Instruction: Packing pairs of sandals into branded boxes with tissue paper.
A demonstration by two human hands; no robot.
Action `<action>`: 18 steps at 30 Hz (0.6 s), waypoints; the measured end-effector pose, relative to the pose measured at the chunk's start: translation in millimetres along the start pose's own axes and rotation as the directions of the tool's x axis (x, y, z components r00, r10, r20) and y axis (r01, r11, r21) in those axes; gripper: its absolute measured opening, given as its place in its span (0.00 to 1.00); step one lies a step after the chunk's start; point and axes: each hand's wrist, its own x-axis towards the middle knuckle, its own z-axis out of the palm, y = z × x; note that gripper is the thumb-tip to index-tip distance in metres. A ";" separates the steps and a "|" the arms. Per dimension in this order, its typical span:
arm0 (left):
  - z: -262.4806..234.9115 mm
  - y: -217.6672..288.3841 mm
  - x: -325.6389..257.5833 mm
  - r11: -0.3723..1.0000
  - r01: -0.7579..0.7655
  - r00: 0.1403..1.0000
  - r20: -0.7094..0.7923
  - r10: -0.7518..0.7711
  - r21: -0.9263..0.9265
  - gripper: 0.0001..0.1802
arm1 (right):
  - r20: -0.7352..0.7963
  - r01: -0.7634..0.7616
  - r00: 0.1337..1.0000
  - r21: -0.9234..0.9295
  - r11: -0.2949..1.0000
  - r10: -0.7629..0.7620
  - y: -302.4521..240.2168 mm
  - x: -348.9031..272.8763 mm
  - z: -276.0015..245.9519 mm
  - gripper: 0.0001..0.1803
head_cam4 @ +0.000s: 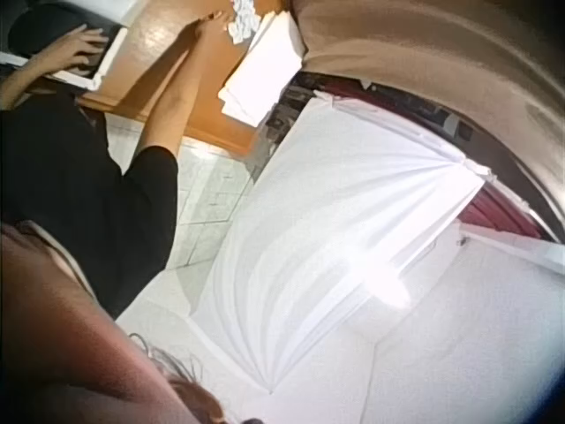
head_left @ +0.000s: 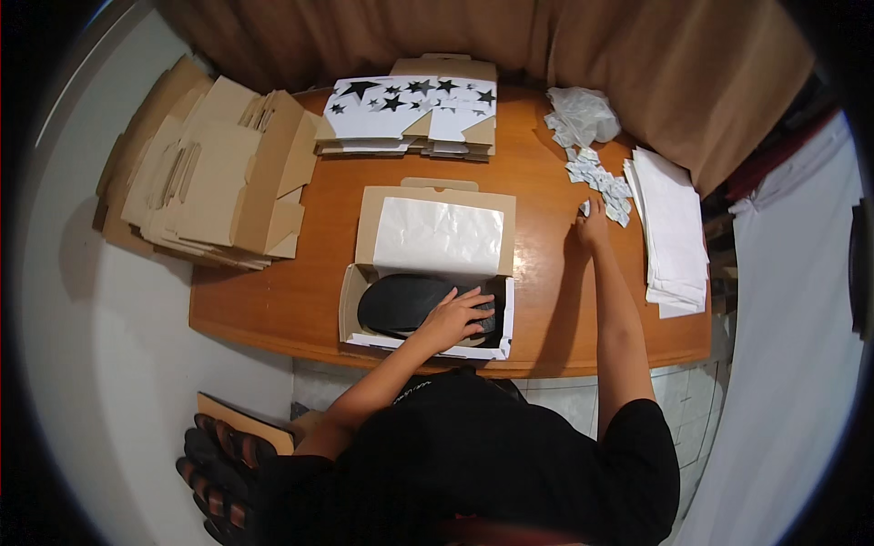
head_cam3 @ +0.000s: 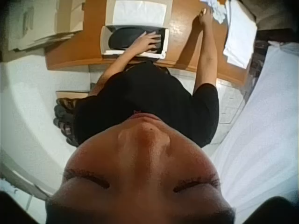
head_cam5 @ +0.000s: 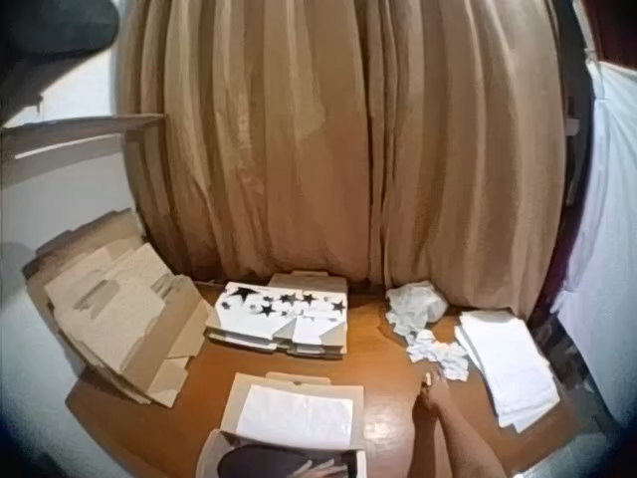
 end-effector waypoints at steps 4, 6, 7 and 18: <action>-1.1 -1.7 -3.3 0.992 0.041 0.998 -0.045 -0.047 -0.121 0.20 | 0.182 0.080 0.983 -0.264 0.961 -0.032 -20.7 -7.8 -1.3 0.25; -3.7 -4.3 -4.6 0.984 0.035 0.997 -0.067 -0.047 -0.175 0.20 | 0.223 0.053 0.975 -0.303 0.952 0.017 -31.9 -12.1 -2.7 0.22; -6.3 -5.4 -4.7 0.974 0.001 0.996 -0.091 -0.022 -0.225 0.19 | 0.225 0.054 0.974 -0.305 0.951 0.017 -32.6 -17.0 -2.3 0.22; -18.2 2.9 -19.9 0.952 -0.083 0.978 -0.207 0.021 -0.294 0.15 | 0.156 -0.055 0.973 0.871 0.489 -0.168 -182.3 -118.9 -45.9 0.07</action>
